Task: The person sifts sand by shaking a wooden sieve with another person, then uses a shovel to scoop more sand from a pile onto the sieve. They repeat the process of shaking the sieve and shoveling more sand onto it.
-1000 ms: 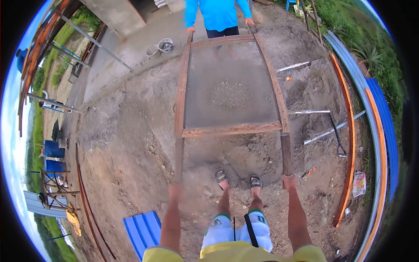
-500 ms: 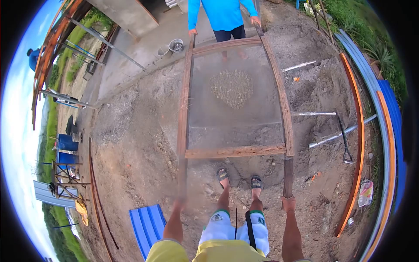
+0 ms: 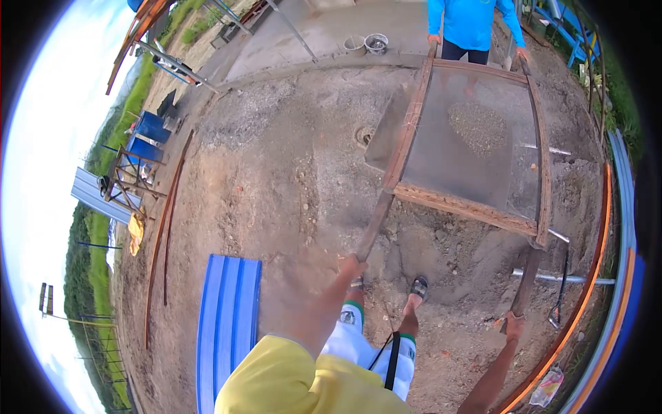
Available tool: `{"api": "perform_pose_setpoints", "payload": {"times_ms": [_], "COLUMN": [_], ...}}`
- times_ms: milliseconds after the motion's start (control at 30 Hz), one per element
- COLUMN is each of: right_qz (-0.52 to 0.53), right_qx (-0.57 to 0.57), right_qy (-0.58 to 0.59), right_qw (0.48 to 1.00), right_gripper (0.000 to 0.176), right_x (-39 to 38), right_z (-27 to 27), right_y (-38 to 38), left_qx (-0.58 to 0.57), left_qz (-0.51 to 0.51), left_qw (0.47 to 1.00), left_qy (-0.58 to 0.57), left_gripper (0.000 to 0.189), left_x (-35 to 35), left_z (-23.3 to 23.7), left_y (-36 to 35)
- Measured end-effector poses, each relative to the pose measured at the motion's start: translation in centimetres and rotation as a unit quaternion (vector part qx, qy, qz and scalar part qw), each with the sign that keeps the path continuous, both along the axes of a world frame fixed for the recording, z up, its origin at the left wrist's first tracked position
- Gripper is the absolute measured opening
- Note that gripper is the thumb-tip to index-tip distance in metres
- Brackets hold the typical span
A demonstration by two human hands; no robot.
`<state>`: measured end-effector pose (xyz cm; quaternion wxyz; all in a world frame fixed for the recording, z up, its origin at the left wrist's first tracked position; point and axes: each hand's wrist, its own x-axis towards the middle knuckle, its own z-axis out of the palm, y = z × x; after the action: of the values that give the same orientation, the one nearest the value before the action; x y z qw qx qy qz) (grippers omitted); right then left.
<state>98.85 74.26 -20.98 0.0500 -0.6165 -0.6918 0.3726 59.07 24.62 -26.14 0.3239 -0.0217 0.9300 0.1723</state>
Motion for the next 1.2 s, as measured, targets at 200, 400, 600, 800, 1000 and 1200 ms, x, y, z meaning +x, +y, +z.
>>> {"api": "perform_pose_setpoints", "payload": {"times_ms": [200, 400, 600, 800, 1000, 1200], "right_qz": [0.078, 0.079, 0.122, 0.116, 0.050, 0.045], "right_qx": [0.160, 0.176, -0.033, -0.181, -0.020, 0.030], "right_qy": [-0.050, -0.227, -0.061, 0.146, 0.017, -0.124], "right_qw": [0.983, 0.955, 0.990, 0.966, 0.998, 0.991], "right_gripper": [0.048, 0.066, 0.047, 0.031, 0.040, 0.050], "right_x": [3.4, -5.3, -23.4, -37.7, -30.7, -20.5], "right_z": [10.2, 11.8, 4.3, 21.5, 6.1, 9.9], "right_y": [8.0, -0.6, -26.7, -43.4, -29.9, -22.4], "left_qx": [0.119, 0.147, 0.031, -0.127, 0.019, 0.068], "left_qz": [0.021, 0.021, -0.002, 0.033, 0.014, 0.008], "left_qw": [0.982, 0.982, 0.992, 0.964, 0.992, 0.992], "left_qy": [-0.146, -0.115, 0.126, 0.230, 0.125, -0.103], "left_gripper": [0.070, 0.072, 0.056, 0.051, 0.060, 0.068], "left_x": [5.7, -1.2, -27.4, -38.8, -31.2, -14.9], "left_z": [-0.2, -2.5, 10.4, 36.8, -1.4, -8.7], "left_y": [7.3, 0.2, -25.8, -35.4, -30.3, -24.0]}}
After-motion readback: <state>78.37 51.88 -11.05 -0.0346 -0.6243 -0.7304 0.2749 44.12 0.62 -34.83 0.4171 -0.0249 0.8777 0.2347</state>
